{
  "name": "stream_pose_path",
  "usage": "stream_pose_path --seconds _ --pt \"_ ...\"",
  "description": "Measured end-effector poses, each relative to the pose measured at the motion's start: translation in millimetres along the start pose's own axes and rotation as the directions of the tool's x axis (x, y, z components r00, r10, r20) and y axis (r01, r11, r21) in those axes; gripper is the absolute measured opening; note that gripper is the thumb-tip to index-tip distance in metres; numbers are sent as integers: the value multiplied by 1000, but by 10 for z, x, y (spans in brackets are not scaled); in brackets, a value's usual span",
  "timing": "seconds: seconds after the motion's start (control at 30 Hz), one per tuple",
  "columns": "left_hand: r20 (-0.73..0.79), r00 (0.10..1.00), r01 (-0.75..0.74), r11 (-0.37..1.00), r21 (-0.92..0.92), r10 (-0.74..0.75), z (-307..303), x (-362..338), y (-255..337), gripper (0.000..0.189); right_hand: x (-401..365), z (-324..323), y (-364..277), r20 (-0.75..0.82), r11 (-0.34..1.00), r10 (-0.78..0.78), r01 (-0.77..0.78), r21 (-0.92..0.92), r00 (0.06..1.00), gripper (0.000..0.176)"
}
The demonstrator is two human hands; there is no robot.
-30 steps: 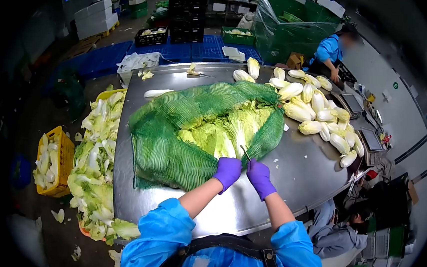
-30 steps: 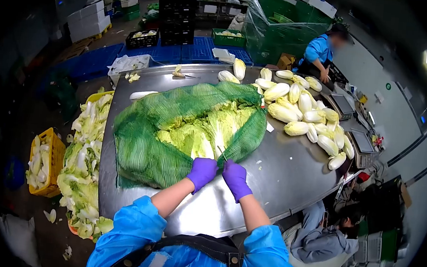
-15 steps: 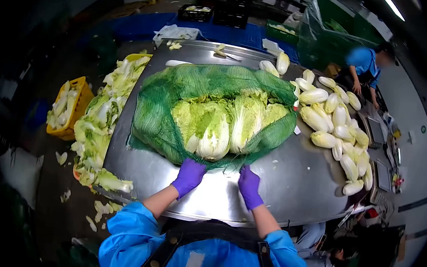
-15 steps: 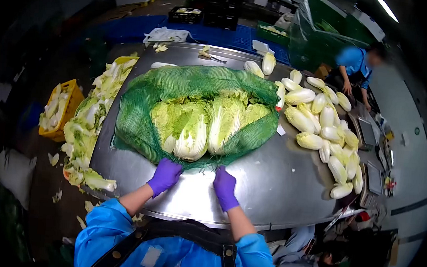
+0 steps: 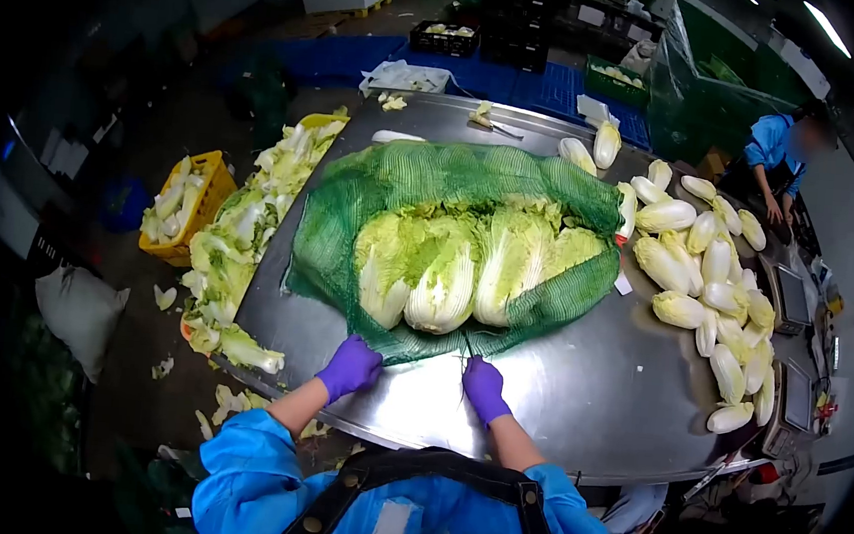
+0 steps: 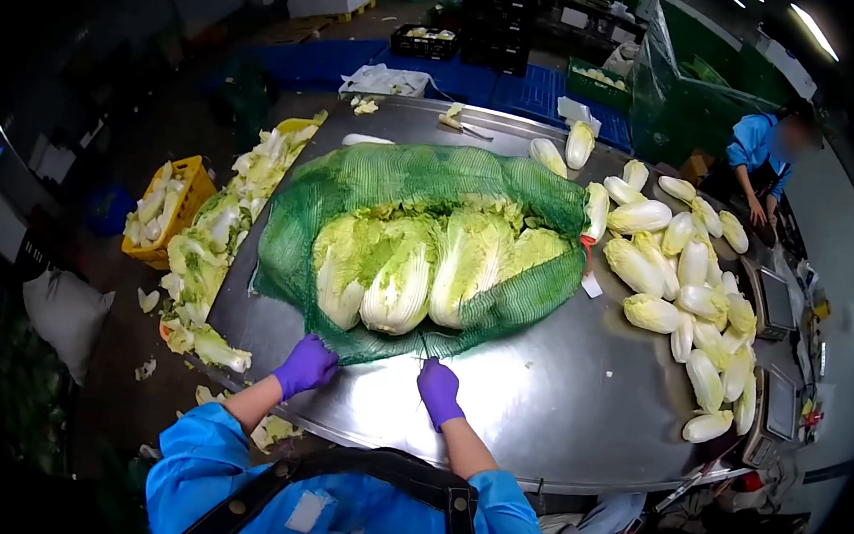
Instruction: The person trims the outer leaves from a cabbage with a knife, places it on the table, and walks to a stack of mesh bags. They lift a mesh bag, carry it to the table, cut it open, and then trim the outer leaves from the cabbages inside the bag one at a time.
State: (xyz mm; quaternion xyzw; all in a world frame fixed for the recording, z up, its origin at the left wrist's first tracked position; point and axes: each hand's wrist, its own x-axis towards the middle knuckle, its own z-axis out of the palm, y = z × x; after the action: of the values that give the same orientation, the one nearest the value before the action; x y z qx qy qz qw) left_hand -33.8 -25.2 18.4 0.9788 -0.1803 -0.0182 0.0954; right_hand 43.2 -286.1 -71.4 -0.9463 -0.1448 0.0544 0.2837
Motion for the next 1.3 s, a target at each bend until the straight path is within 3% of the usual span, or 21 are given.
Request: stream_pose_path --seconds 0.1,0.2,0.37,0.43,0.47,0.57,0.63,0.67,0.7,0.73,0.8,0.87,0.9,0.93,1.0,1.07,1.1,1.13,1.2,1.23,1.3 --pt "-114 992 50 999 -7 -51 -35 -24 6 18 352 156 -84 57 999 40 -41 24 998 27" --pt "-61 991 122 992 -16 -123 -66 -37 -9 18 511 336 -80 171 1000 28 -25 -17 985 25" --pt "29 971 233 964 125 -238 322 -317 -1168 13 -298 251 405 154 971 -70 103 -216 986 21" --pt "-284 955 150 970 193 -92 330 -164 -1506 13 -553 -28 519 247 966 4 60 -250 969 23" --pt "12 974 222 964 150 -226 261 -43 -1642 17 -629 -320 358 246 964 86 -18 -266 965 27" --pt "-71 979 192 981 -20 -193 539 80 -2018 17 -719 -741 310 18 985 96 -93 -148 995 20" --pt "-219 936 164 892 -422 -275 768 85 -2170 19 -528 -736 542 -241 958 169 -102 267 956 27" --pt "132 945 324 911 -256 -299 286 108 -2014 23 -366 -858 361 -311 880 335 -177 441 890 35" --pt "118 940 342 880 -330 -322 379 113 -2119 24 -133 -991 145 -345 763 505 -223 607 791 43" --pt "99 936 348 848 -399 -338 470 129 -2228 26 104 -1014 106 -395 709 539 -149 689 744 53" --pt "88 914 395 815 -425 -397 218 194 -2188 25 493 -1039 43 -384 640 574 -104 761 723 57" --pt "70 891 429 781 -455 -448 1 281 -2150 25 836 -855 44 -739 876 327 105 471 589 60" --pt "78 874 463 775 -430 -479 -89 331 -2157 24 885 -836 4 -674 842 431 0 539 600 56" --pt "85 857 496 767 -408 -509 -159 390 -2181 23 960 -748 41 -702 799 418 134 586 578 52" --pt "47 790 552 675 -490 -611 -20 511 -2349 23 1049 -760 -157 -664 727 465 175 664 586 50" --pt "68 637 692 530 -491 -768 241 595 -2465 22 1135 -586 115 -702 794 381 175 582 602 51" --pt "-75 620 688 587 -427 -781 330 596 -2386 19 1126 -525 214 -737 852 317 162 498 597 52" --pt "-134 445 656 424 -624 -886 511 632 -2359 19 1107 -569 166 -730 852 309 164 498 610 52" --pt "-59 626 735 613 -291 -778 405 560 -2175 19 1001 -666 -11 -705 808 305 218 548 641 54" --pt "-52 626 737 612 -288 -778 319 467 -2012 19 929 -663 46 -683 837 276 181 517 676 55" --pt "-77 872 490 856 165 -484 145 232 -1684 30 836 -692 184 -649 839 264 162 520 713 55"
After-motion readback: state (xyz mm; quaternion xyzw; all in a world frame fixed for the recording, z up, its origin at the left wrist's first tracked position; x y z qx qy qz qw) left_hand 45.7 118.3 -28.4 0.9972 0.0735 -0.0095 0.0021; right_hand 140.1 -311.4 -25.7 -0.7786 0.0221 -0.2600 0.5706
